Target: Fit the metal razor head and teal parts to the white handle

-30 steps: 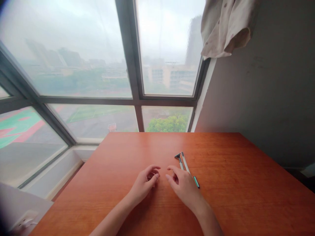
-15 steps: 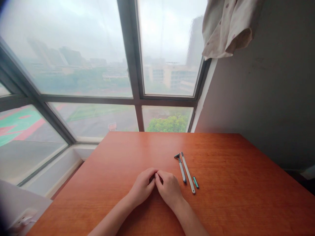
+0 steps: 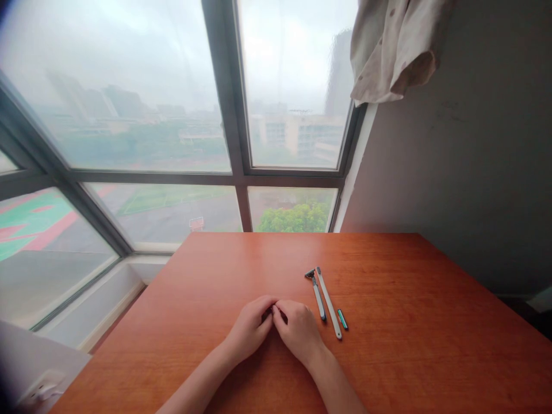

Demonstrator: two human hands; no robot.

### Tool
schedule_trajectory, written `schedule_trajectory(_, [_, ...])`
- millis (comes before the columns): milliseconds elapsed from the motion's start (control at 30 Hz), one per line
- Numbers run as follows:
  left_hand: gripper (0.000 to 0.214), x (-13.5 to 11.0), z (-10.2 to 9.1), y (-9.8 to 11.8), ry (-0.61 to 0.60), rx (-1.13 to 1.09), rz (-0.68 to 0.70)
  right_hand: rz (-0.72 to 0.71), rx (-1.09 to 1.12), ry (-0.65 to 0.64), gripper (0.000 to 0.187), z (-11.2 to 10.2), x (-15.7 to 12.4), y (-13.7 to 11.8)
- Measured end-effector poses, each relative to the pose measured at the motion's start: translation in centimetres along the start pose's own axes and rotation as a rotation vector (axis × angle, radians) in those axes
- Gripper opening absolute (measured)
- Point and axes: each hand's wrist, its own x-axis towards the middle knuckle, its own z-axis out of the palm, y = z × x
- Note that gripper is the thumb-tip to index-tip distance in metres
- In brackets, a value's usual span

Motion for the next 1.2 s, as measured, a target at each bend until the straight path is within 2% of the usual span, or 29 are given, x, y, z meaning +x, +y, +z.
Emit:
schedule_trajectory(367, [0.024, 0.07, -0.09, -0.14, 0.002, -0.001, 0.004, -0.008, 0.059, -0.012, 0.026, -0.28, -0.07, -0.13])
schedule_trajectory(733, [0.025, 0.02, 0.02, -0.33, 0.002, 0.016, 0.017, -0.005, -0.037, -0.035, 0.026, -0.47, -0.04, -0.13])
schedule_trajectory(1200, [0.027, 0.00, -0.07, -0.14, -0.005, 0.011, 0.019, -0.010, -0.054, -0.029, 0.026, -0.49, -0.12, -0.18])
